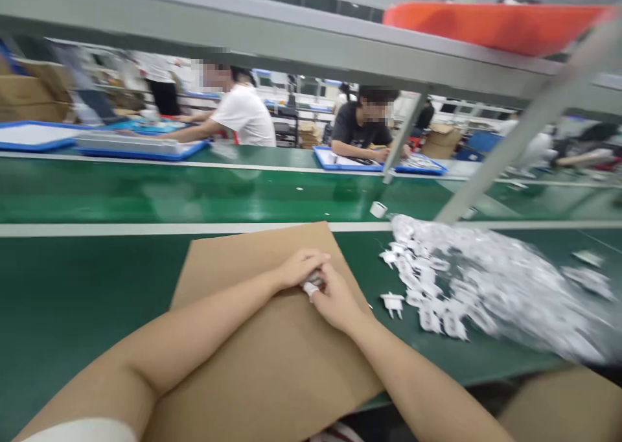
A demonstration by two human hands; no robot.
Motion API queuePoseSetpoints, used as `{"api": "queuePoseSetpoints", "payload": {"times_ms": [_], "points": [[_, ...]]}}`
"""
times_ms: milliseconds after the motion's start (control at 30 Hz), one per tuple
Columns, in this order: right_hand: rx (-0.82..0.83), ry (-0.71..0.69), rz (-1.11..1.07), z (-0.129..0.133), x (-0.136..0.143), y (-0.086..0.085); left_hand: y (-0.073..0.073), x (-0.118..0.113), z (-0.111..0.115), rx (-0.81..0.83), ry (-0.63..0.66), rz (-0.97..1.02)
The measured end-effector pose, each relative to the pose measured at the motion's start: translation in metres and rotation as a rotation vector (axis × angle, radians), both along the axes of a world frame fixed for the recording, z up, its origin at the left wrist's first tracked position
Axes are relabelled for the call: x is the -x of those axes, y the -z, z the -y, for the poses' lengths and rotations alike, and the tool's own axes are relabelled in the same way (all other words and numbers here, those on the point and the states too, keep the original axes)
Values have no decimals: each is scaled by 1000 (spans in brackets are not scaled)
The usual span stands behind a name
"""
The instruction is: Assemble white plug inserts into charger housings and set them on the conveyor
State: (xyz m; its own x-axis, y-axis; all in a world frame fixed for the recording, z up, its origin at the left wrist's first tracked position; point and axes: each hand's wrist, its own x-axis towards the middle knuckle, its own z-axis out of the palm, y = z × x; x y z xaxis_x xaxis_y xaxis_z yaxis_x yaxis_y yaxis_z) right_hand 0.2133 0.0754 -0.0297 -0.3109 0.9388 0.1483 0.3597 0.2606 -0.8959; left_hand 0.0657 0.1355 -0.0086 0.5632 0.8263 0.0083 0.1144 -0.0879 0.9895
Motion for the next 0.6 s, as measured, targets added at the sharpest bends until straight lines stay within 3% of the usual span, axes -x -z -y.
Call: {"api": "queuePoseSetpoints", "payload": {"times_ms": [200, 600], "points": [[31, 24, 73, -10, -3, -10, -7, 3, -15, -70, 40, -62], [78, 17, 123, -9, -6, -18, -10, 2, -10, -79, 42, -71]]}}
